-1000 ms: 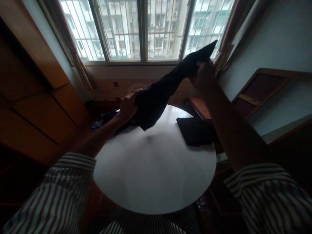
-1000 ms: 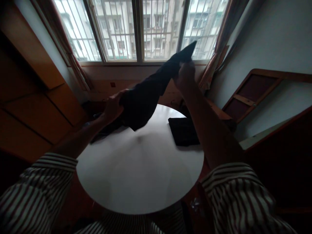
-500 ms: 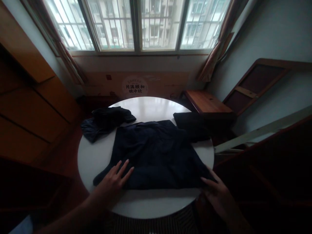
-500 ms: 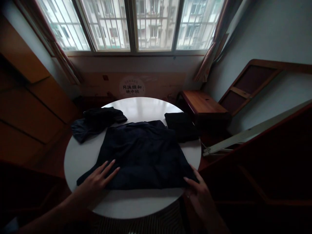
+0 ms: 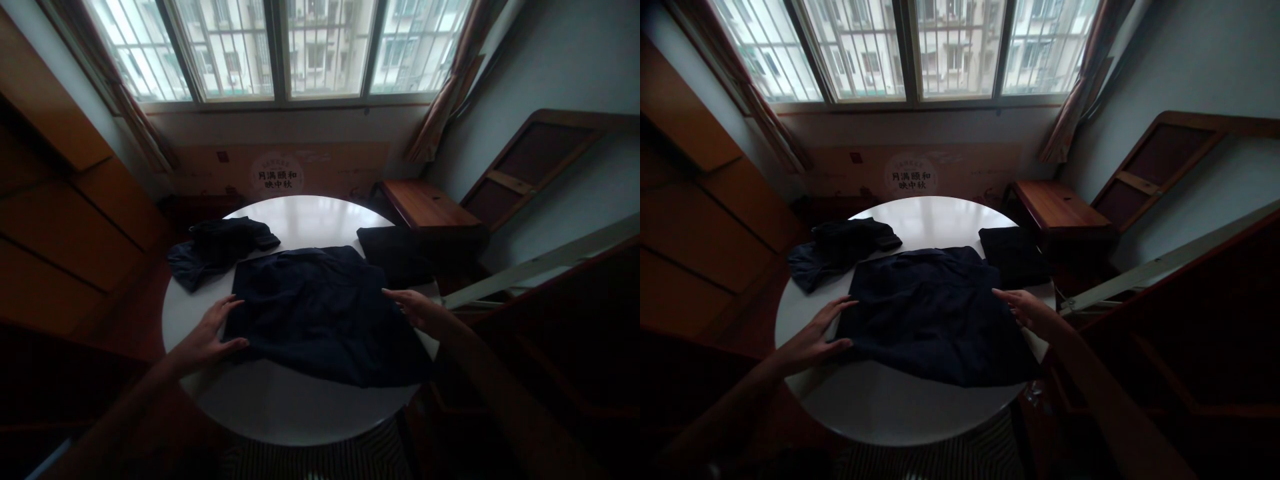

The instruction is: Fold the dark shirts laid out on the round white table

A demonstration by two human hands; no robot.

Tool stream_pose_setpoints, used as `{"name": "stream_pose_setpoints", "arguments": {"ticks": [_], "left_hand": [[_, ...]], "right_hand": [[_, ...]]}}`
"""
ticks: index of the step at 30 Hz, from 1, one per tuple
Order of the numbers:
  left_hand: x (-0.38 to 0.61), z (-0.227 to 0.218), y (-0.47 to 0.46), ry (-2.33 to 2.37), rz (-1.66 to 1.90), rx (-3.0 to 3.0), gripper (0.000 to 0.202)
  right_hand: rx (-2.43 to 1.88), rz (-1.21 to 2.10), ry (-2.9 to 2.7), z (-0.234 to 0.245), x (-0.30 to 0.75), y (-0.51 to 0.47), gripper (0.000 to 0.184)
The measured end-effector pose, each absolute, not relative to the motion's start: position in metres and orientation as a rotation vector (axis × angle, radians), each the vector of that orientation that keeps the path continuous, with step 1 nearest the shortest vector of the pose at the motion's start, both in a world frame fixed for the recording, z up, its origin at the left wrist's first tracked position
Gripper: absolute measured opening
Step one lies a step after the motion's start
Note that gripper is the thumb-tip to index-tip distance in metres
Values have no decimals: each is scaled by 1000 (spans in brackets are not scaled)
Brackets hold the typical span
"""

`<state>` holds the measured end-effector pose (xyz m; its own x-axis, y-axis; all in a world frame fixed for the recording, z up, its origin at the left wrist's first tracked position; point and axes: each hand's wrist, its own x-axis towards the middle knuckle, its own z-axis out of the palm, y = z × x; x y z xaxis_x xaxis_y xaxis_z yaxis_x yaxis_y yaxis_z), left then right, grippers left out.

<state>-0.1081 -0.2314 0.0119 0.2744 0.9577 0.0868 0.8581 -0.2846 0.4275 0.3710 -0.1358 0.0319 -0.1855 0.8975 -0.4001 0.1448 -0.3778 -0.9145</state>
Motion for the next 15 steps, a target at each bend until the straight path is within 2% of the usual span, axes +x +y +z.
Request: {"name": "stream_pose_setpoints", "arguments": {"ticks": [2,8,10,13,15], "left_hand": [[-106,5,-231,1715,439,2233,59],[-87,-21,-242,1915,490,2282,60],[-84,-31,-245,1934,538,2343,60],[-83,-39,-247,1933,561,2399,60],[-84,-40,-248,1932,560,2413,60]], "right_hand": [[-1453,1616,-1271,37,355,-129,23],[-1210,1709,-1147,46,320,-96,35],[-1222,1653,-1054,44,314,-81,46],[-1296,1584,-1067,40,310,-61,74],[-1301,1536,-1205,43,311,-54,81]]}}
